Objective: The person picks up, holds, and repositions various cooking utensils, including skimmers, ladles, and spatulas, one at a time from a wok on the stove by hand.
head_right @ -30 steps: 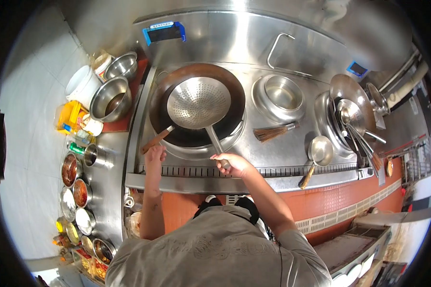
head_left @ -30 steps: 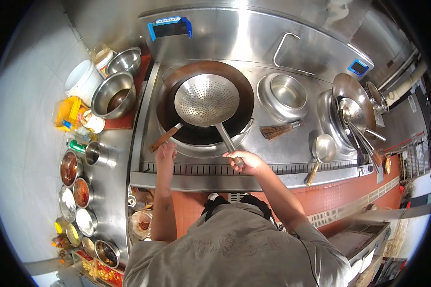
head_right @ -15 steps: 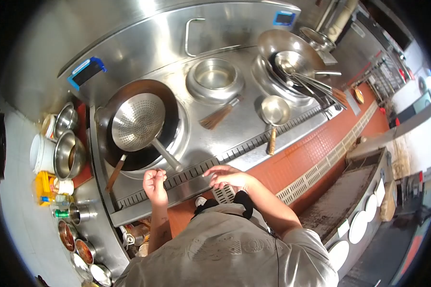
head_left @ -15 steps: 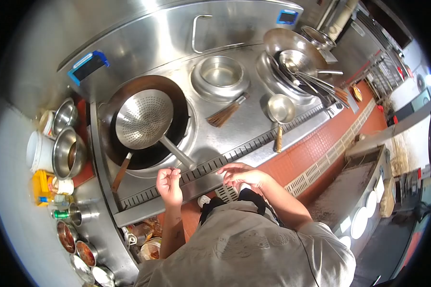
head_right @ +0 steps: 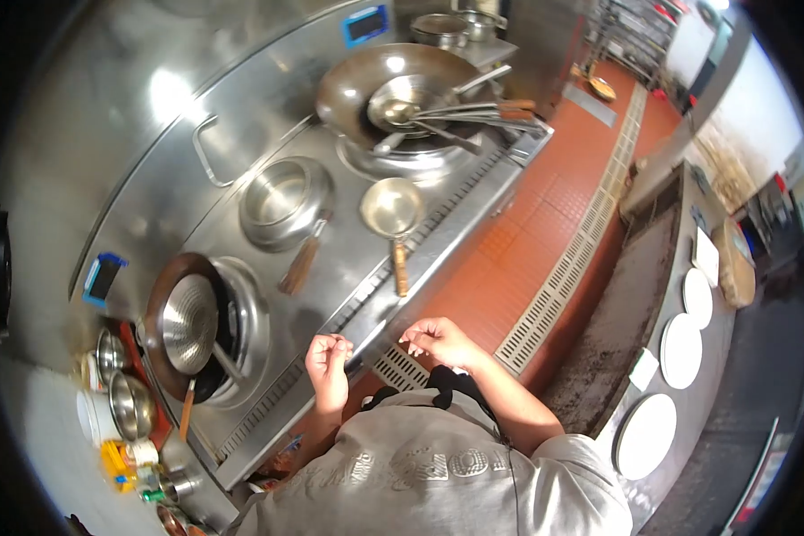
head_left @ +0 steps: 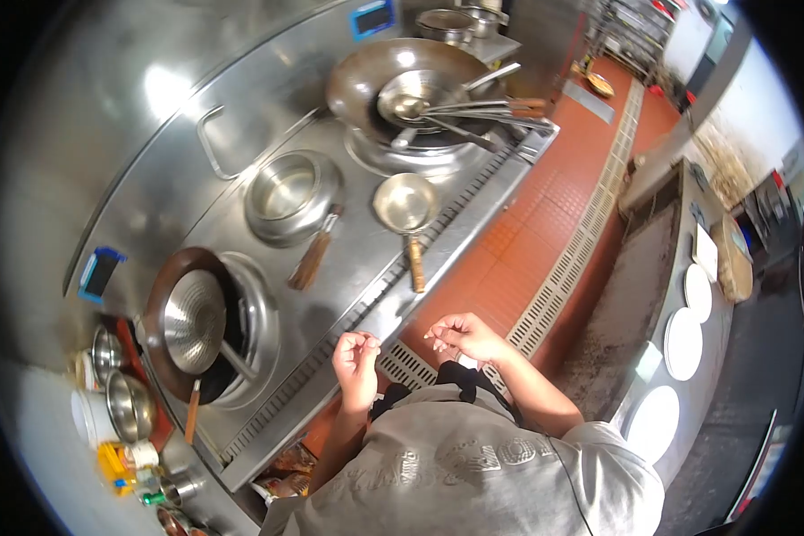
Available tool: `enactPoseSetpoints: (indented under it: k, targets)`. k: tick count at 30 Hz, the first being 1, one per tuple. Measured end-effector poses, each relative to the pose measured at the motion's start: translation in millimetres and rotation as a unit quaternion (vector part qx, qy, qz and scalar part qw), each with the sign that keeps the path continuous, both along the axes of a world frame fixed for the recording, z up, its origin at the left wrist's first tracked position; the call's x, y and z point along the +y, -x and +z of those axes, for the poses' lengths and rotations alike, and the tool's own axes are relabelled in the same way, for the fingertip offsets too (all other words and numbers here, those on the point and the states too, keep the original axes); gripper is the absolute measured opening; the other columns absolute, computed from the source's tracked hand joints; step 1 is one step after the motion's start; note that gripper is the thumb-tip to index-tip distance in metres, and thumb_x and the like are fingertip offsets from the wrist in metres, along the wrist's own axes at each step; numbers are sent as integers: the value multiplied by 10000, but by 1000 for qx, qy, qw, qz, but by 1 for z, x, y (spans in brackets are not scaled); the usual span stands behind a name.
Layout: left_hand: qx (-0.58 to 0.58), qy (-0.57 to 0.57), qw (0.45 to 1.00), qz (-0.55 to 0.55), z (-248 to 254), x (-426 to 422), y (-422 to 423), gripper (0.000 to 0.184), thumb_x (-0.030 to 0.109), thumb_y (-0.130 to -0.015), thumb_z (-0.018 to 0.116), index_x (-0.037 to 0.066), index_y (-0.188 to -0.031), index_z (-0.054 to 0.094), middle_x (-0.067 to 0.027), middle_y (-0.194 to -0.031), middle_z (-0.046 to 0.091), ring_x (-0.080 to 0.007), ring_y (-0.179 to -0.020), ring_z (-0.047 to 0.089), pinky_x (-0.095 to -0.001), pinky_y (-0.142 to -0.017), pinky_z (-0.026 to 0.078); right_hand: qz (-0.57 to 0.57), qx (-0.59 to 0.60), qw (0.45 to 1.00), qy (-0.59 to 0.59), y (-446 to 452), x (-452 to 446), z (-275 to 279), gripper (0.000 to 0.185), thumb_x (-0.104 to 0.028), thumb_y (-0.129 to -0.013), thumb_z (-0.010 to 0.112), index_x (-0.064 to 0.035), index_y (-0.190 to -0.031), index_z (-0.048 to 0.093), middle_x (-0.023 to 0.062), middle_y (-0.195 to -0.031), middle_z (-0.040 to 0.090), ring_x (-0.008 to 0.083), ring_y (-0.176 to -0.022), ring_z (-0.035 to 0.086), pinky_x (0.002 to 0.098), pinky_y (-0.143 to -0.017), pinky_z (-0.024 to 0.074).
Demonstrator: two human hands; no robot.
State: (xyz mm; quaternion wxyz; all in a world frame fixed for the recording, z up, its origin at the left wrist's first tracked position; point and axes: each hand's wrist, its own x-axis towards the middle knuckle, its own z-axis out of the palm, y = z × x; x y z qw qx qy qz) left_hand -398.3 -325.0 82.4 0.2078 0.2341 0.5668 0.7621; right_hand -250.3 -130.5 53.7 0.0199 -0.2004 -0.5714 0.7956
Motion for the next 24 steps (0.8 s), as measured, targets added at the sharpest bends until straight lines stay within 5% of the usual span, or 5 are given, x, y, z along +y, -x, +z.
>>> enactPoseSetpoints:
  k: [9,13,24]
  targets:
    - [18,56,985,-164,-4,149,-82,114,-3,-936,573,38,-864,495,-59,-898,600,-49,-709,476,-205,-632,412,-172,-12,985,-5,-130,111,4,252,-177,-1039,453,-42,-852,554,-2,-760,579,80,-705,546,230,-653,465]
    - [28,48,976,-209,2,201,-113,97,5,-936,571,39,-875,504,-61,-890,605,-51,-710,481,-207,-631,416,-233,9,971,-51,-172,135,-3,173,-72,-945,434,-46,-812,541,7,-750,567,88,-678,527,252,-640,450]
    - [27,49,933,-355,-1,302,-148,101,15,-943,589,42,-867,528,-39,-866,594,-75,-753,526,-226,-702,445,-402,-11,904,-144,-227,163,-20,119,-65,-917,568,-10,-825,620,4,-751,628,51,-641,536,239,-563,448]
